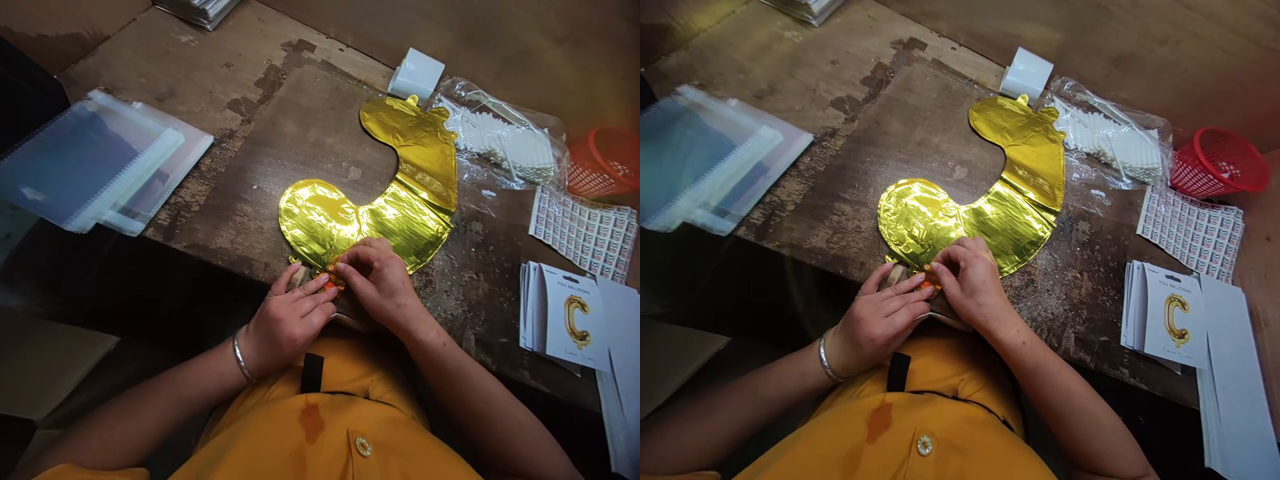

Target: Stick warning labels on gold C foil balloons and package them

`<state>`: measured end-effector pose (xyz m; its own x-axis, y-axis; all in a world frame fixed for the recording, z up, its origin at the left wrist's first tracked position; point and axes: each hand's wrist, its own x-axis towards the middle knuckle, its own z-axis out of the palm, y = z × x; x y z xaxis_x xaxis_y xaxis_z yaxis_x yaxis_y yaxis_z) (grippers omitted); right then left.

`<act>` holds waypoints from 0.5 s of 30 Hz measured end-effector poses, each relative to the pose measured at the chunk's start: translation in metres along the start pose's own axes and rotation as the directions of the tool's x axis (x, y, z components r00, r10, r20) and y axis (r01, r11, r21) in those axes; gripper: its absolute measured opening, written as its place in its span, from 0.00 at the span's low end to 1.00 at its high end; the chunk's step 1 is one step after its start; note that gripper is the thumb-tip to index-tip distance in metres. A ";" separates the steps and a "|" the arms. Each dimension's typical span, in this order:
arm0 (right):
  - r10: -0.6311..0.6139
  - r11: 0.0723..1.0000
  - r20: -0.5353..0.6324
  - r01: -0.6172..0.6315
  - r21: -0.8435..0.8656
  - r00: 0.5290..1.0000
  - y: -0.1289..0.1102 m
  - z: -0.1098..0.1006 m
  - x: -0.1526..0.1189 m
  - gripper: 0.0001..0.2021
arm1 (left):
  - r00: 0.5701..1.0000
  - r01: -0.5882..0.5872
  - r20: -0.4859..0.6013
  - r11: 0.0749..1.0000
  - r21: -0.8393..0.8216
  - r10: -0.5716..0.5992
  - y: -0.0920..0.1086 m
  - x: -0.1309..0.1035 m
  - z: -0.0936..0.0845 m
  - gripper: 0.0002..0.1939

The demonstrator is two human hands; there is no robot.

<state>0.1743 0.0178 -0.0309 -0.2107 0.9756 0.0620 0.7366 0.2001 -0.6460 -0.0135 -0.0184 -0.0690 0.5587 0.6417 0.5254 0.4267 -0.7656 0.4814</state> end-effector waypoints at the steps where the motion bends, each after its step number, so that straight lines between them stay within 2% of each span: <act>1: -0.002 1.000 0.001 0.002 -0.005 1.000 0.000 0.001 0.000 0.05 | 1.000 0.000 -0.004 1.000 -0.004 0.000 0.000 0.000 0.000 0.06; 10: 0.006 0.996 0.025 -0.004 -0.089 1.000 0.001 0.003 0.001 0.05 | 1.000 -0.002 -0.013 1.000 -0.001 0.002 0.000 0.002 0.000 0.05; 12: 0.014 0.990 -0.002 -0.014 -0.144 1.000 0.001 0.005 0.000 0.04 | 1.000 0.011 -0.016 1.000 -0.015 -0.011 0.001 0.003 -0.001 0.06; 15: 0.026 0.961 -0.102 -0.053 -0.272 0.994 0.006 0.008 0.001 0.13 | 0.999 0.030 -0.024 0.999 -0.029 -0.031 0.001 0.004 0.000 0.06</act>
<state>0.1730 0.0197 -0.0408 -0.1251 0.9845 0.1228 0.8938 0.1655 -0.4168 -0.0112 -0.0171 -0.0660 0.5279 0.6661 0.5269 0.4227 -0.7442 0.5172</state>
